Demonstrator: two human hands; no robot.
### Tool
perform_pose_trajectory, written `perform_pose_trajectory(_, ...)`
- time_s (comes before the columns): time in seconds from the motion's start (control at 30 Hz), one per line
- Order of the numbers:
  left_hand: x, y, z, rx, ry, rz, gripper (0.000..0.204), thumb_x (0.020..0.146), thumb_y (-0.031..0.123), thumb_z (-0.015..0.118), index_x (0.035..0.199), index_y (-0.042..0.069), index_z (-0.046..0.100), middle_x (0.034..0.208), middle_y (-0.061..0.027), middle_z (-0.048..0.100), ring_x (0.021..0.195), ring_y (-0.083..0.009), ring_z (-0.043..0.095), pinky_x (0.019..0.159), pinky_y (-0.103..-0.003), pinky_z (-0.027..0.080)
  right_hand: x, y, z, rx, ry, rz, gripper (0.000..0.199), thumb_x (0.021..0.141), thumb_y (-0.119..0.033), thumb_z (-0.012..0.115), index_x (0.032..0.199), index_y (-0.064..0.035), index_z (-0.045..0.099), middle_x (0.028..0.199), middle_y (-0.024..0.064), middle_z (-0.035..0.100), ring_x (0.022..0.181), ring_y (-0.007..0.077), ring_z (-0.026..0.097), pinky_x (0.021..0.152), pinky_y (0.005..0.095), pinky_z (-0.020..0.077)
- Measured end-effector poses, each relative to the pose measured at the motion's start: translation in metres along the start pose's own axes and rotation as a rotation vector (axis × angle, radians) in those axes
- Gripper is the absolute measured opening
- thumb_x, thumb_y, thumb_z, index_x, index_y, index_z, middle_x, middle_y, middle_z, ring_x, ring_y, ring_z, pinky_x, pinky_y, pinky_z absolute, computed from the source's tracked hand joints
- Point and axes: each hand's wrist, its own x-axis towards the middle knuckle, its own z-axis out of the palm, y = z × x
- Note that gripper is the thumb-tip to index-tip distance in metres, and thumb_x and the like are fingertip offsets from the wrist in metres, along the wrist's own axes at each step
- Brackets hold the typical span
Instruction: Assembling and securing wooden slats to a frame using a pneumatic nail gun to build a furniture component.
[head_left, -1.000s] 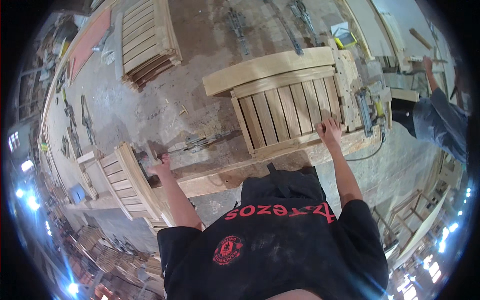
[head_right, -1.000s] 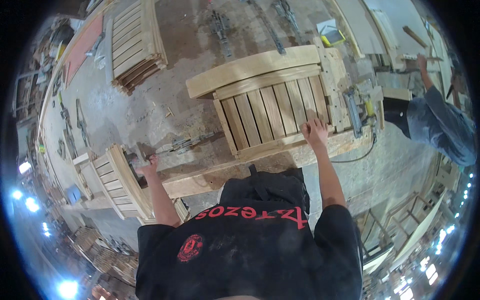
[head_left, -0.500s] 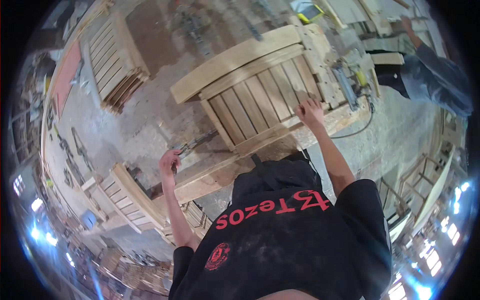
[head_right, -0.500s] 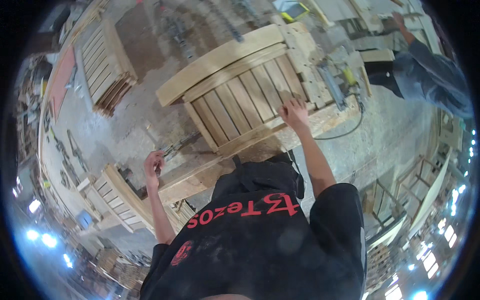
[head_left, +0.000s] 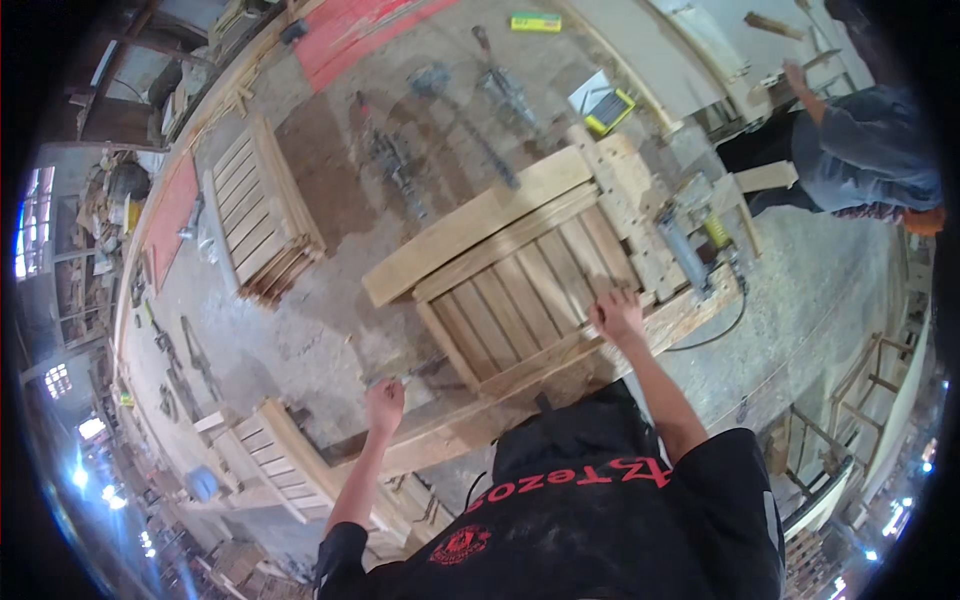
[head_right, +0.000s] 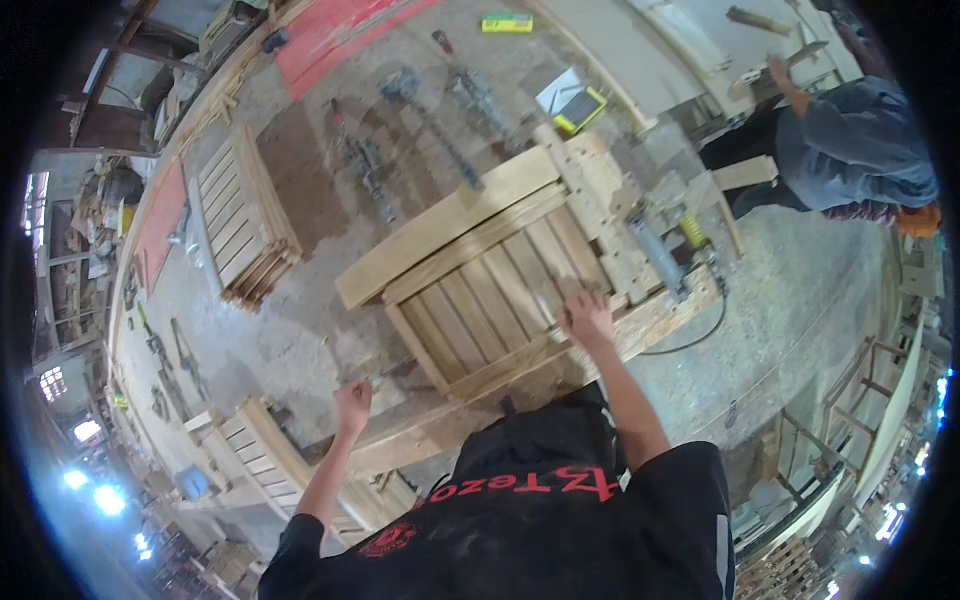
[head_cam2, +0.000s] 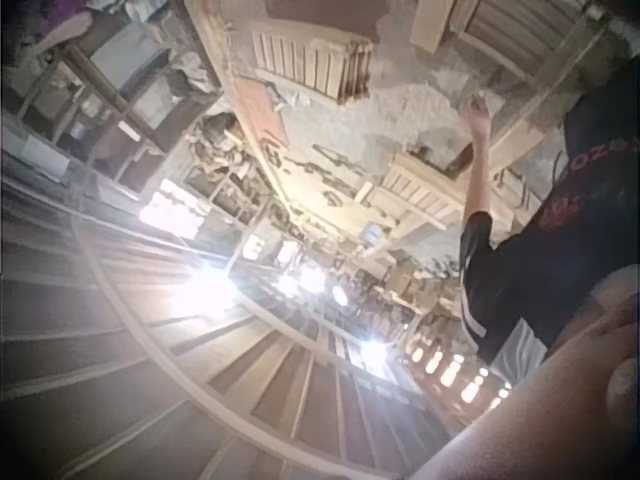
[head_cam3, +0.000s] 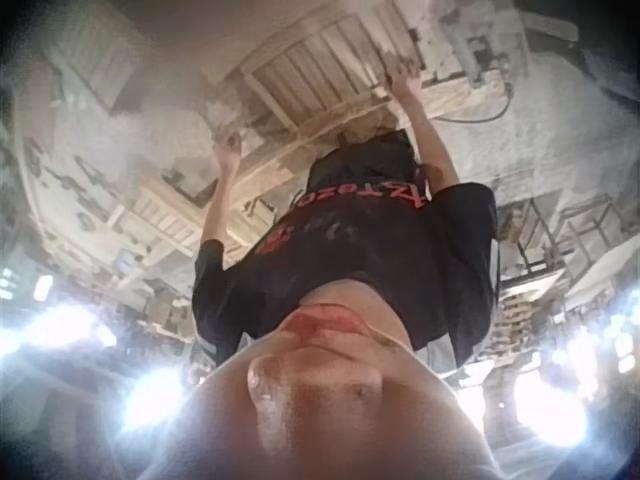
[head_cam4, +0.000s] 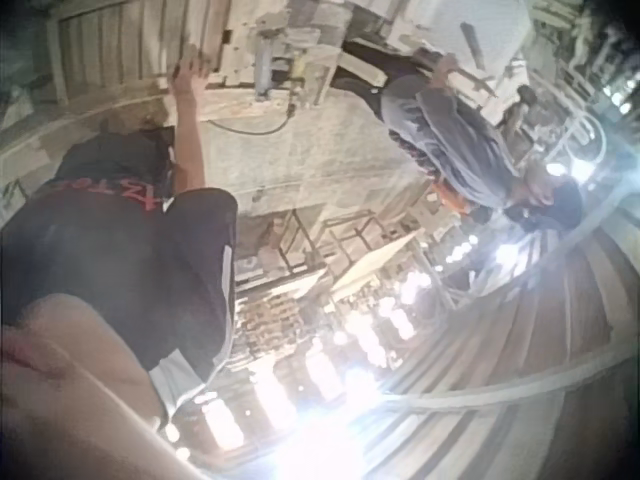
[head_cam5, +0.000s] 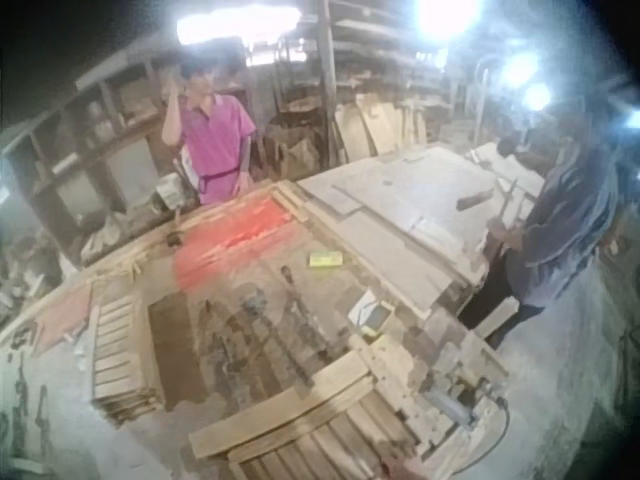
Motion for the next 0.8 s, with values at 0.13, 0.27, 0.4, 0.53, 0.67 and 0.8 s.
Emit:
perform_pose_trajectory(0.13, 0.018, 0.029, 0.027, 0.072, 0.065, 0.026, 0.024, 0.086, 0.014, 0.060, 0.068, -0.001, 0.059, 0.057, -0.0191, 0.055, 0.049, -0.0277, 0.056, 0.048, -0.038, 0.041, -0.001, -0.006, -0.012, -0.032, -0.028, 0.032, 0.020, 0.080, -0.030, 0.064, 0.081, -0.0105, 0.061, 0.087, 0.0126, 0.058, 0.091, 0.0363, 0.055, 0.084, 0.0497, 0.0421)
perform_pose_trajectory(0.27, 0.018, 0.023, 0.037, 0.021, 0.203, 0.037, 0.020, 0.085, 0.013, 0.062, 0.070, -0.001, 0.061, 0.059, -0.0184, 0.057, 0.051, -0.0328, 0.058, 0.049, -0.039, 0.042, 0.007, -0.007, -0.017, 0.021, -0.089, 0.012, 0.021, 0.080, -0.030, 0.062, 0.083, -0.0102, 0.061, 0.091, 0.0123, 0.058, 0.096, 0.0348, 0.053, 0.086, 0.0485, 0.0409)
perform_pose_trajectory(0.4, 0.018, 0.025, 0.041, -0.082, 0.257, -0.160, 0.020, 0.085, 0.012, 0.062, 0.070, 0.000, 0.061, 0.059, -0.0183, 0.057, 0.051, -0.0329, 0.058, 0.049, -0.039, 0.043, 0.010, -0.002, -0.021, 0.055, -0.198, -0.003, 0.022, 0.081, -0.030, 0.064, 0.083, -0.0089, 0.061, 0.092, 0.0125, 0.059, 0.096, 0.0361, 0.053, 0.086, 0.0500, 0.0403)
perform_pose_trajectory(0.53, 0.023, 0.019, 0.046, -0.219, 0.296, -0.214, 0.027, 0.087, 0.014, 0.064, 0.066, 0.000, 0.055, 0.053, -0.0141, 0.048, 0.044, -0.0189, 0.046, 0.046, -0.035, 0.036, 0.074, 0.004, -0.001, 0.339, -0.178, 0.203, 0.024, 0.086, -0.027, 0.066, 0.091, -0.0040, 0.062, 0.098, 0.0135, 0.060, 0.100, 0.0340, 0.054, 0.088, 0.0469, 0.0410)
perform_pose_trajectory(0.67, 0.017, 0.025, 0.041, -0.381, 0.359, -0.363, 0.032, 0.089, 0.013, 0.064, 0.065, -0.001, 0.049, 0.051, -0.0074, 0.039, 0.049, -0.0097, 0.032, 0.045, -0.031, 0.028, 0.275, -0.067, -0.062, 0.507, 0.338, -0.021, 0.055, 0.090, -0.024, 0.066, 0.133, 0.0037, 0.045, 0.123, 0.0196, 0.050, 0.117, 0.0341, 0.047, 0.102, 0.0450, 0.0347)
perform_pose_trajectory(0.8, 0.019, 0.023, 0.032, -0.322, 0.324, -0.345, 0.035, 0.090, 0.012, 0.063, 0.063, -0.002, 0.045, 0.052, -0.0072, 0.035, 0.049, -0.0107, 0.032, 0.046, -0.033, 0.028, 0.475, -0.102, -0.088, 0.766, 0.402, -0.121, 0.048, 0.091, -0.027, 0.067, 0.129, -0.0011, 0.053, 0.119, 0.0130, 0.055, 0.114, 0.0228, 0.051, 0.096, 0.0349, 0.0400)
